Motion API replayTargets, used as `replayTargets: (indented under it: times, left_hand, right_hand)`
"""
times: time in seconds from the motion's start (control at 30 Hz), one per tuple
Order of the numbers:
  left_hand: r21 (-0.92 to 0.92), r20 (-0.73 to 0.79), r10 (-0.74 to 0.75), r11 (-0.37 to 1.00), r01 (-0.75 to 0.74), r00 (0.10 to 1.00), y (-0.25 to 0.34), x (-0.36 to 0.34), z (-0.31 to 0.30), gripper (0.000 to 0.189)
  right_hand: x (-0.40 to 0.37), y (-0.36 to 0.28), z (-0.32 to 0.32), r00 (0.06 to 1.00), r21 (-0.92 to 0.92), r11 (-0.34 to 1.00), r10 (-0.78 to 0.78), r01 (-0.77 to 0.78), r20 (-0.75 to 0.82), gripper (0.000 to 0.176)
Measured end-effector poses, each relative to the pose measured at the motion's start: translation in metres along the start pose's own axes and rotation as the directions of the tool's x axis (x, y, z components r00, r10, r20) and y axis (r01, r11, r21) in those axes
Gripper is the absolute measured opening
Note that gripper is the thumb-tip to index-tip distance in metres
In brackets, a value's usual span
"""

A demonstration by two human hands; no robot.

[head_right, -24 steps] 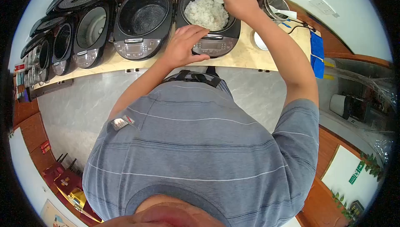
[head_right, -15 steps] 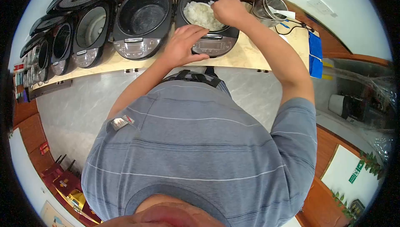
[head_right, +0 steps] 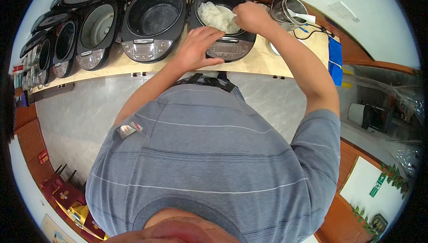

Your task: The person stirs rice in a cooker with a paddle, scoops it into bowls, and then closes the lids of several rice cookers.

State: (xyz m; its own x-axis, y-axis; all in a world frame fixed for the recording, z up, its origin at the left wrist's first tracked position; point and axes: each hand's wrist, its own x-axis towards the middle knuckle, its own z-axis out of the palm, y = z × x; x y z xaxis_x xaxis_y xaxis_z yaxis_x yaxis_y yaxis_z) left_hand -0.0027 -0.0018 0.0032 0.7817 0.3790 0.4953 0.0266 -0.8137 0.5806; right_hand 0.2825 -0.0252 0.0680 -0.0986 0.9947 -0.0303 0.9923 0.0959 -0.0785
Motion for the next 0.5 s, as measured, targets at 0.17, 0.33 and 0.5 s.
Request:
replayTargets:
  times: [0.17,0.33,0.5]
  left_hand:
    - [0.014,0.013,-0.008,1.000,0.007,1.000,0.000,0.000,0.000,0.082]
    - [0.007,0.010,-0.014,1.000,0.014,1.000,0.000,0.000,0.001,0.083]
    - [0.008,0.008,-0.003,1.000,0.003,1.000,-0.001,0.001,0.001,0.083]
  right_hand:
    - [-0.013,0.013,-0.033,0.995,0.066,0.994,-0.089,0.087,0.035,0.030]
    - [-0.021,-0.012,-0.078,0.977,-0.048,0.998,-0.028,0.040,0.212,0.031]
    - [-0.013,-0.022,-0.050,0.957,0.054,0.985,-0.169,0.161,0.236,0.033]
